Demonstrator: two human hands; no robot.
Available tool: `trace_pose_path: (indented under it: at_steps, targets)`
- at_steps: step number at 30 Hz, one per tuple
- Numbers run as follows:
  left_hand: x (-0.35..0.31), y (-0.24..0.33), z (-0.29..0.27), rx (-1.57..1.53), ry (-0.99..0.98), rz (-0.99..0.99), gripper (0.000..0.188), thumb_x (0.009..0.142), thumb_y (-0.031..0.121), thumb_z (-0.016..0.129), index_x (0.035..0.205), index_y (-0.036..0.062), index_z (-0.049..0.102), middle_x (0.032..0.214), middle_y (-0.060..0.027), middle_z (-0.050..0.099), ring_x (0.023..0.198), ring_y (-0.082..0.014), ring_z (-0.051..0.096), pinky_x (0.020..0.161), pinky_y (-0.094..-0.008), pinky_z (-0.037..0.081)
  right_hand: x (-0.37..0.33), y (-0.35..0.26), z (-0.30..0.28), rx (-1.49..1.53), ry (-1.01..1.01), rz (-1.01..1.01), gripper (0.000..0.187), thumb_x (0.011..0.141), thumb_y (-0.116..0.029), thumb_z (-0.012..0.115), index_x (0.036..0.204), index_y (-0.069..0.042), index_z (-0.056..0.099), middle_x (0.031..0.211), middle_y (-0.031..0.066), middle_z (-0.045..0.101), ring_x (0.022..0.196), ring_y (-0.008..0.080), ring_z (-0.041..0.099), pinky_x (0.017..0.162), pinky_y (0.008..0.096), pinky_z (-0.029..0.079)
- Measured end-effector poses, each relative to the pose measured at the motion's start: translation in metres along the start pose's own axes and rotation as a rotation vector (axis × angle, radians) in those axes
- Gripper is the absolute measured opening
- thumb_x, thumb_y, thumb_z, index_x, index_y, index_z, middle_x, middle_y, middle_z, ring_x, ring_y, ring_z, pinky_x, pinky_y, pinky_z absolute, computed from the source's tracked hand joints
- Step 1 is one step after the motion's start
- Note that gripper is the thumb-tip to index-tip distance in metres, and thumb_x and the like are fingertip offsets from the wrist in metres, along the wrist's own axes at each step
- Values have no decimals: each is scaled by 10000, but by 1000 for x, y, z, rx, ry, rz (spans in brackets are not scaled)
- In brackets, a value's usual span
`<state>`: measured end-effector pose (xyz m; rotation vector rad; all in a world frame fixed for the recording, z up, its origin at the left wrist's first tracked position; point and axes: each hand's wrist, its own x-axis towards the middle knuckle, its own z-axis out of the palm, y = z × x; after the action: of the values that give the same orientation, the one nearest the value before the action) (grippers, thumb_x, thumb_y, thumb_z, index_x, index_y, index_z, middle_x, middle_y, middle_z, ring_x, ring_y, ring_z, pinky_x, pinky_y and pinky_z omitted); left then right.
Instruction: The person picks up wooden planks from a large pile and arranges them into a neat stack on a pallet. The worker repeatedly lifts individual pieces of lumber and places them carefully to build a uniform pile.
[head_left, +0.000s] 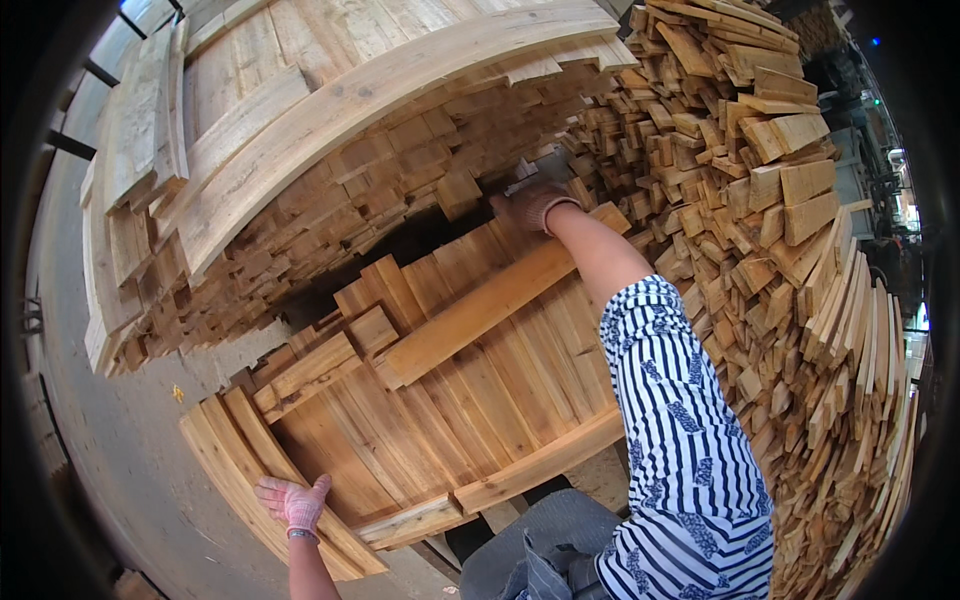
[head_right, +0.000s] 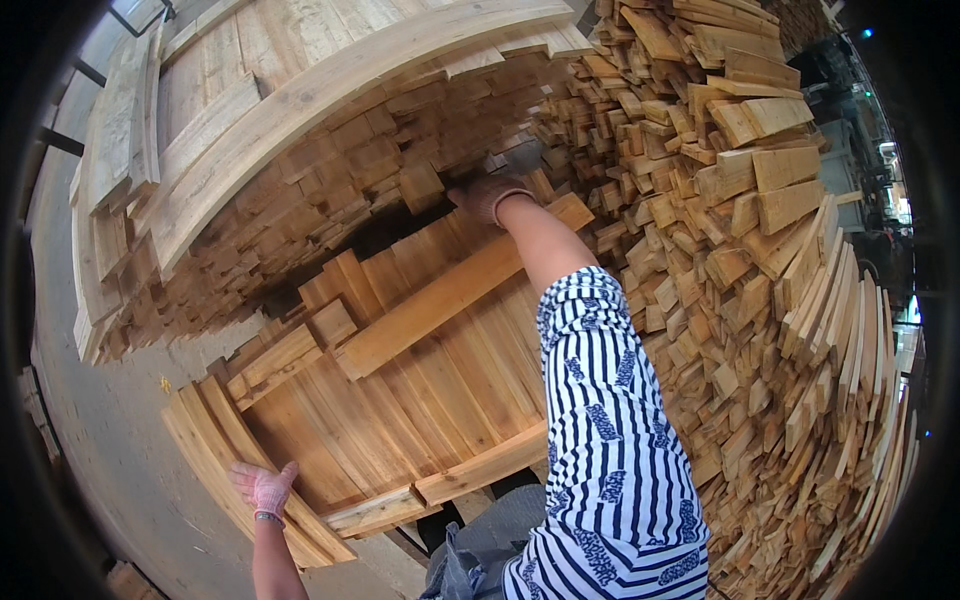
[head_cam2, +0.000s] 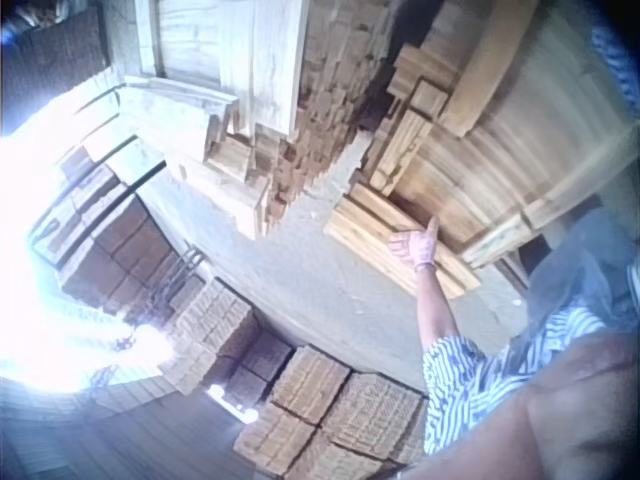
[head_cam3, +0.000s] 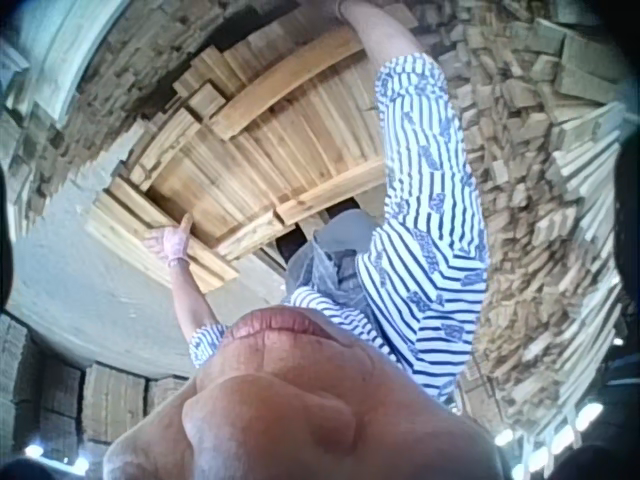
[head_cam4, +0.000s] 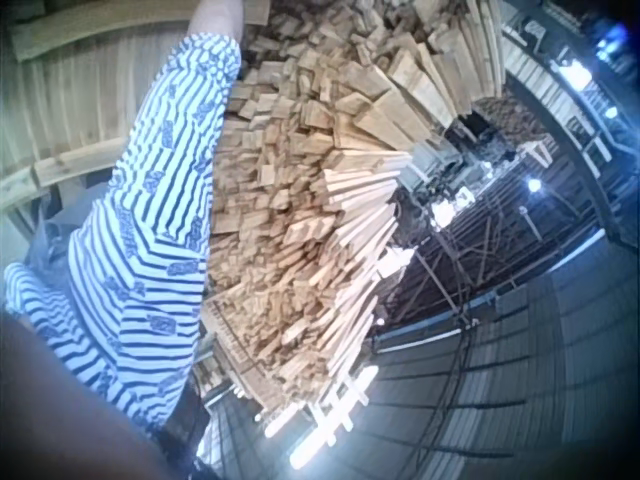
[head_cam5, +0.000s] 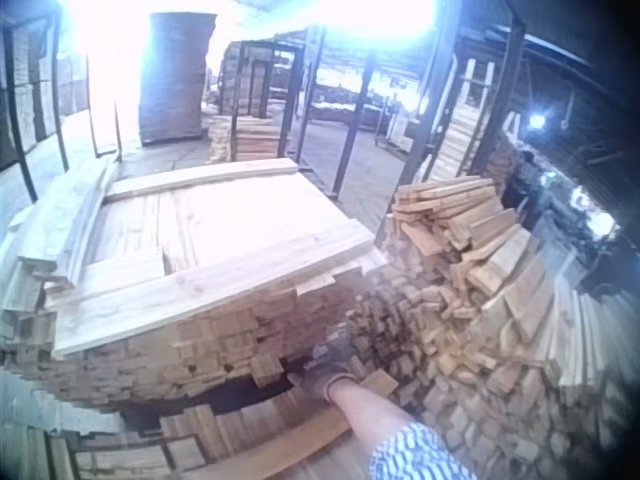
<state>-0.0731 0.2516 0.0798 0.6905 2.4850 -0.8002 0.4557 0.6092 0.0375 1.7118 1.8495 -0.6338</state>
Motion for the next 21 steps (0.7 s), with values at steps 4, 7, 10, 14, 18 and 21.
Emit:
trace_pose_path:
  at_steps: [4, 7, 10, 14, 18, 21]
  targets:
    - [3, -4, 2, -32, -9, 35, 1480, 631, 554, 881, 1557, -28, -117, 1628, -307, -98, 1523, -455, -68, 1215, -576, 57, -18, 8, -27, 11, 5, -104, 700, 1043, -536, 194, 1416, -58, 543, 1458, 176, 529, 1351, 327, 501, 1132, 426, 354]
    - [-6, 2, -11, -26, -9, 51, 1473, 633, 559, 877, 1554, -36, -106, 1625, -314, -85, 1522, -459, -60, 1218, -563, 54, -5, 35, -35, 154, 8, 21, 707, 1016, -590, 261, 1453, -90, 505, 1491, 159, 497, 1364, 326, 488, 1138, 413, 355]
    - [5, -5, 4, -20, 42, 62, 1472, 632, 577, 868, 1552, -44, -100, 1622, -321, -74, 1518, -469, -51, 1214, -575, 57, 4, 43, -18, 173, -58, 181, 740, 985, -643, 313, 1505, -131, 441, 1526, 145, 463, 1380, 326, 471, 1145, 412, 348]
    - [-2, 2, -11, 15, 16, 79, 1471, 619, 593, 864, 1547, -58, -74, 1611, -338, -22, 1511, -489, 0, 1205, -592, 87, 1, 46, -15, 129, -74, 219, 763, 981, -651, 309, 1569, -164, 316, 1526, 144, 464, 1391, 323, 462, 1149, 397, 343]
    - [-2, -8, -8, 10, 15, 99, 1470, 622, 588, 856, 1541, -66, -86, 1605, -348, -23, 1509, -494, -28, 1204, -599, 68, -31, 9, -39, 43, -65, 201, 769, 986, -634, 322, 1595, -172, 232, 1567, 135, 405, 1425, 312, 417, 1170, 393, 317]
    - [-11, 4, -22, -61, -37, 53, 1403, 634, 575, 839, 1549, -75, -4, 1613, -339, 27, 1514, -467, 31, 1215, -556, 89, -24, 0, -28, -153, 167, 137, 696, 1006, -597, 321, 1551, -164, 307, 1558, 133, 407, 1416, 323, 416, 1160, 425, 326]
